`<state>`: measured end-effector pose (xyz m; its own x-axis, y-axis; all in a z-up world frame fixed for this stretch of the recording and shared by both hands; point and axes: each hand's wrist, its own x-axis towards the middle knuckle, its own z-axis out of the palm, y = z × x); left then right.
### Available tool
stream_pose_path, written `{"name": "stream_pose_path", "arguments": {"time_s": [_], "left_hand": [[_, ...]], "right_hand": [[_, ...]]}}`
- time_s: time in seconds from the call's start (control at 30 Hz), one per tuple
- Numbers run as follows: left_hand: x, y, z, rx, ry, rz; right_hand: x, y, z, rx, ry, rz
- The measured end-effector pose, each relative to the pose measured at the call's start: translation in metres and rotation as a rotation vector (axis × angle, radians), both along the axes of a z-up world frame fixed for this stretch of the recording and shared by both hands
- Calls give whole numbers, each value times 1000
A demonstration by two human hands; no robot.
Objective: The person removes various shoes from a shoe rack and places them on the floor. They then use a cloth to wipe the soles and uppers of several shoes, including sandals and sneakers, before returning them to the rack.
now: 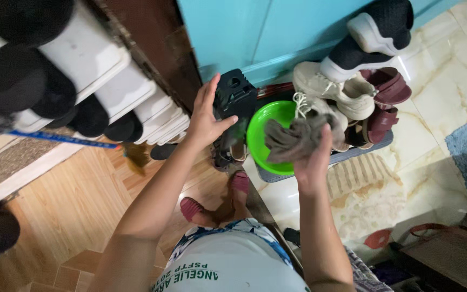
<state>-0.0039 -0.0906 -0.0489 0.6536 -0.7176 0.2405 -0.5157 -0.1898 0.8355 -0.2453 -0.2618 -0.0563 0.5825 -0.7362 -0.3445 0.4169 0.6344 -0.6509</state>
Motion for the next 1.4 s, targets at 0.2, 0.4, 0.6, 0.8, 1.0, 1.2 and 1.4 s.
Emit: {"name": "stream_pose_path", "arguments": {"time_s": [0.2, 0.4, 0.6, 0.8, 1.0, 1.2, 1.4], "left_hand": [[-2, -72, -83, 45, 46, -43], [-2, -137, -132, 97, 143, -111], [-4, -173, -164, 113, 188, -68], [-14, -178, -189, 194, 253, 21], [-23, -162, -192, 141, 135, 24], [-22, -145, -170, 303, 152, 2], [-20, -132, -195, 592, 170, 73]], "right_hand": [[-34, -13, 14, 23, 22, -115], [-35, -33, 10, 57, 34, -152], [-31, -45, -4, 113, 131, -171], [-25, -48, -7, 181, 56, -85], [-13, -41, -12, 127, 95, -108], [10, -36, -10, 153, 142, -26], [31, -34, -32, 125, 151, -15]]}}
